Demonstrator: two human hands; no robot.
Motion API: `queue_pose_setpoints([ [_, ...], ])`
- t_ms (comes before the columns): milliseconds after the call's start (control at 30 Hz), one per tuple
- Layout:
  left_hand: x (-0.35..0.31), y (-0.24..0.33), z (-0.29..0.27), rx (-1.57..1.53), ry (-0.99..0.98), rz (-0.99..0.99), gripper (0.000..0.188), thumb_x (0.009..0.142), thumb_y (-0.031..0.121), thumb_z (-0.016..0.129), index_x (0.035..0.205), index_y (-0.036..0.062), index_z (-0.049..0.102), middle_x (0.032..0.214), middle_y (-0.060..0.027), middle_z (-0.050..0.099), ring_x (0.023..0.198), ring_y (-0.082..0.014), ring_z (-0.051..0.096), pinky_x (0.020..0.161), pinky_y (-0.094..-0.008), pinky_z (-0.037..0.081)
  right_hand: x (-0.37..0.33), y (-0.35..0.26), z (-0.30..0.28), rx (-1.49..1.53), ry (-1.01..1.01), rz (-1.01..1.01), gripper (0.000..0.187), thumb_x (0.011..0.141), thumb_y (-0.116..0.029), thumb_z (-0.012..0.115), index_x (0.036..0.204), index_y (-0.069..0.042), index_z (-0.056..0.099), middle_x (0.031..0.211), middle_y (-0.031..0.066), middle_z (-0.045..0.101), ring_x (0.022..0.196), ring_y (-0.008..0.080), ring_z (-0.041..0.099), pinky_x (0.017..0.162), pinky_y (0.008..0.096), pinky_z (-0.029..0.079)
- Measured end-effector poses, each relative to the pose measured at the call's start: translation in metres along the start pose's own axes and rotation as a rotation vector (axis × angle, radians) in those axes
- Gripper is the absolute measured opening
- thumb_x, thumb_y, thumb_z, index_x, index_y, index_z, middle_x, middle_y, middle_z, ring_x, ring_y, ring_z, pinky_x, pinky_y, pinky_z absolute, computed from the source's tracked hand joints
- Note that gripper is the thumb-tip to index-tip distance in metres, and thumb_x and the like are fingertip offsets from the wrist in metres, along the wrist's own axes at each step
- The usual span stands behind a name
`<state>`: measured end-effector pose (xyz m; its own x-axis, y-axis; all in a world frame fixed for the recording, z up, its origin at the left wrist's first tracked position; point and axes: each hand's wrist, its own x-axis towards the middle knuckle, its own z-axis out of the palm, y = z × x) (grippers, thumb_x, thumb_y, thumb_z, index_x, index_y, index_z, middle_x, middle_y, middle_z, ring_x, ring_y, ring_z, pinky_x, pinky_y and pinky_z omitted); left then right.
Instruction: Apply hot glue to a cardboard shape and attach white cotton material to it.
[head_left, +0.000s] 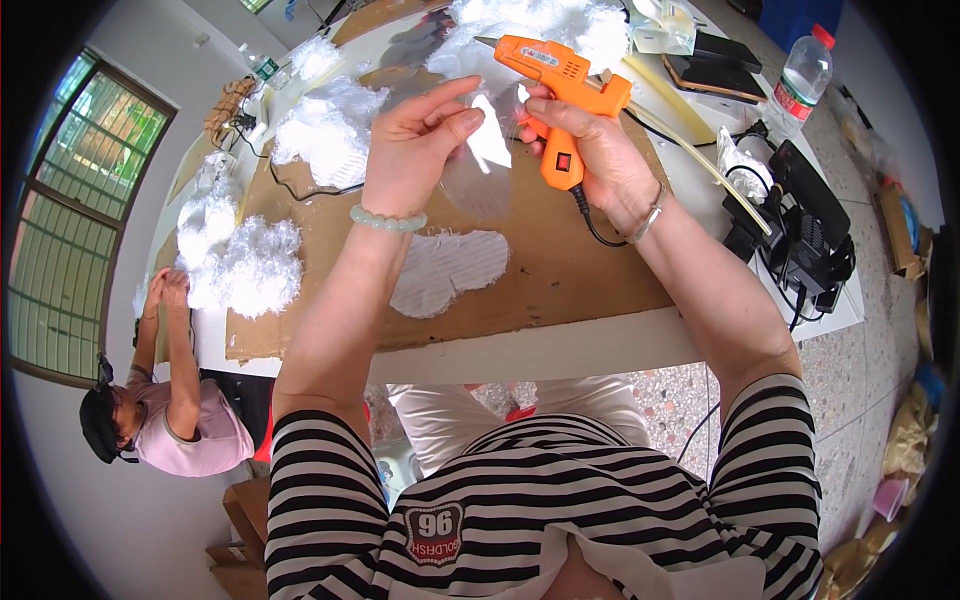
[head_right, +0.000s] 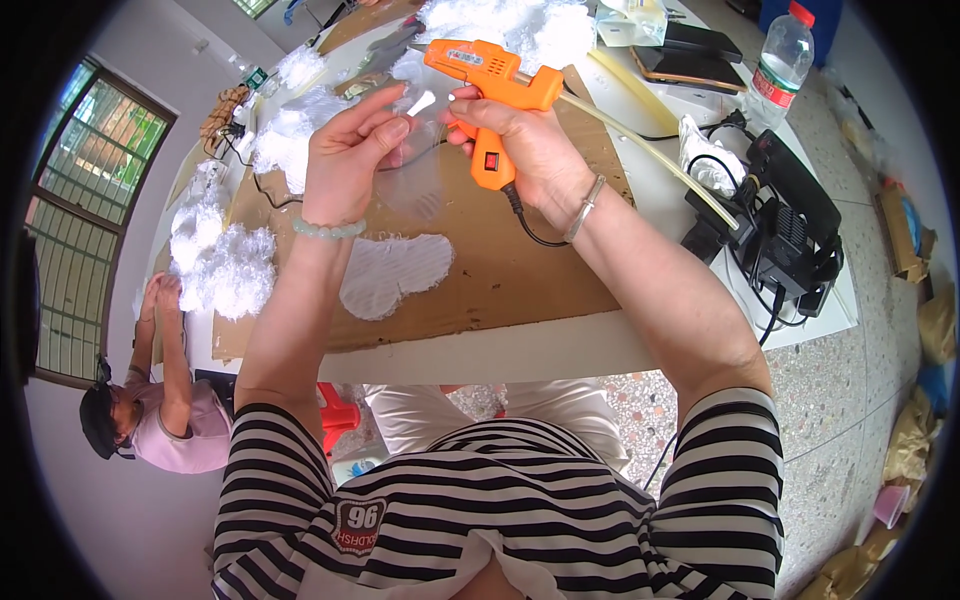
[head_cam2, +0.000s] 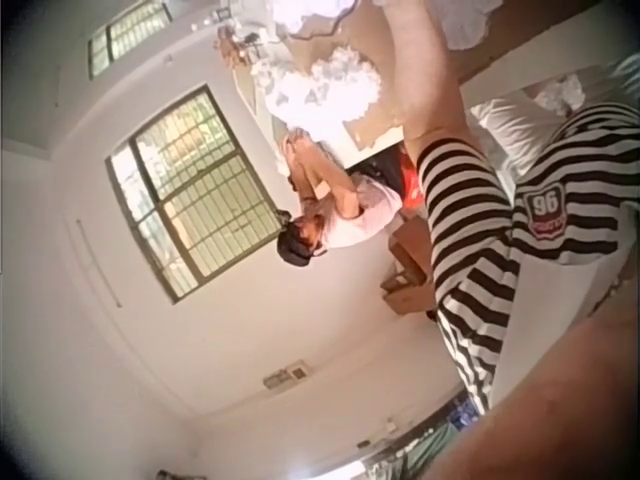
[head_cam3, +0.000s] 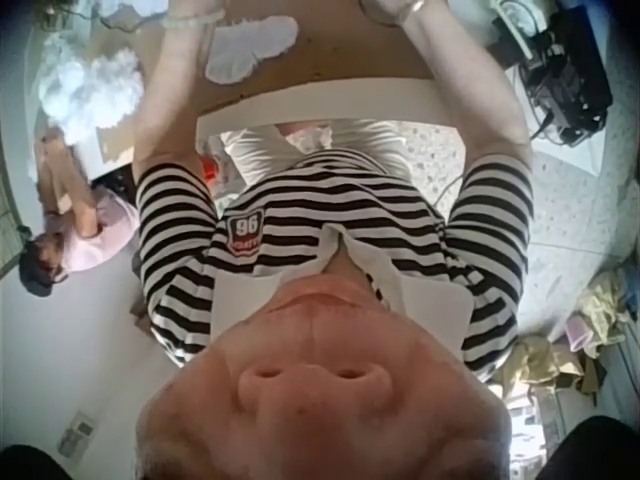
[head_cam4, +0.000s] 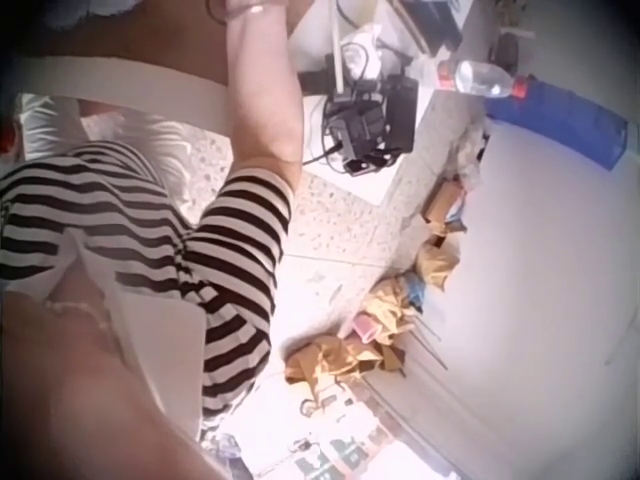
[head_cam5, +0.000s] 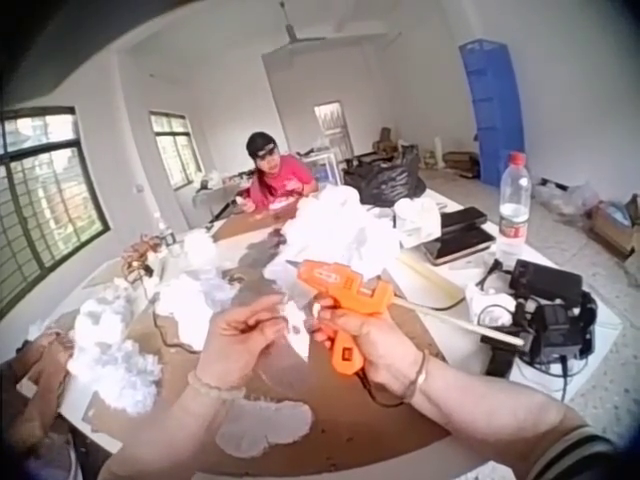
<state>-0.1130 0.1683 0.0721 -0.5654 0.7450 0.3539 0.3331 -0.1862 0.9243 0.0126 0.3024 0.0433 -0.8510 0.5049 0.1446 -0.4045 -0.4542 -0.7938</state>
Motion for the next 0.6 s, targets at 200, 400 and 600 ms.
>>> queue_pose_setpoints([
  [200, -0.003, 0.003, 0.007, -0.097, -0.028, 0.012, 0.030, 0.081, 0.002, 0.063, 0.111, 0.0050, 0.062, 0.085, -0.0050, 0.067, 0.064, -0.0058, 0.055, 0.055, -0.0180, 0.044, 0.001, -0.001, -0.002, 0.031, 0.004, 0.013, 0.025, 0.082, -0.015, 0.064, 0.102, -0.003, 0.056, 0.087, 0.0060, 0.062, 0.070, 0.0134, 0.060, 0.061, 0.0256, 0.049],
  [400, -0.004, 0.003, 0.004, 0.002, -0.086, -0.017, 0.030, 0.081, 0.003, 0.064, 0.110, 0.0068, 0.063, 0.083, -0.0018, 0.065, 0.064, -0.0046, 0.054, 0.053, -0.0176, 0.042, 0.000, -0.008, 0.000, -0.014, -0.018, -0.008, 0.032, 0.082, -0.022, 0.065, 0.107, -0.004, 0.056, 0.087, 0.0034, 0.061, 0.068, 0.0120, 0.058, 0.060, 0.0250, 0.048],
  [600, -0.008, 0.015, 0.004, 0.139, -0.180, 0.014, 0.030, 0.080, 0.003, 0.064, 0.108, 0.0117, 0.065, 0.082, 0.0011, 0.063, 0.062, -0.0027, 0.050, 0.051, -0.0167, 0.039, 0.001, -0.006, -0.007, -0.064, -0.104, 0.057, 0.037, 0.080, -0.027, 0.069, 0.107, -0.005, 0.057, 0.089, 0.0029, 0.061, 0.067, 0.0122, 0.057, 0.059, 0.0265, 0.049],
])
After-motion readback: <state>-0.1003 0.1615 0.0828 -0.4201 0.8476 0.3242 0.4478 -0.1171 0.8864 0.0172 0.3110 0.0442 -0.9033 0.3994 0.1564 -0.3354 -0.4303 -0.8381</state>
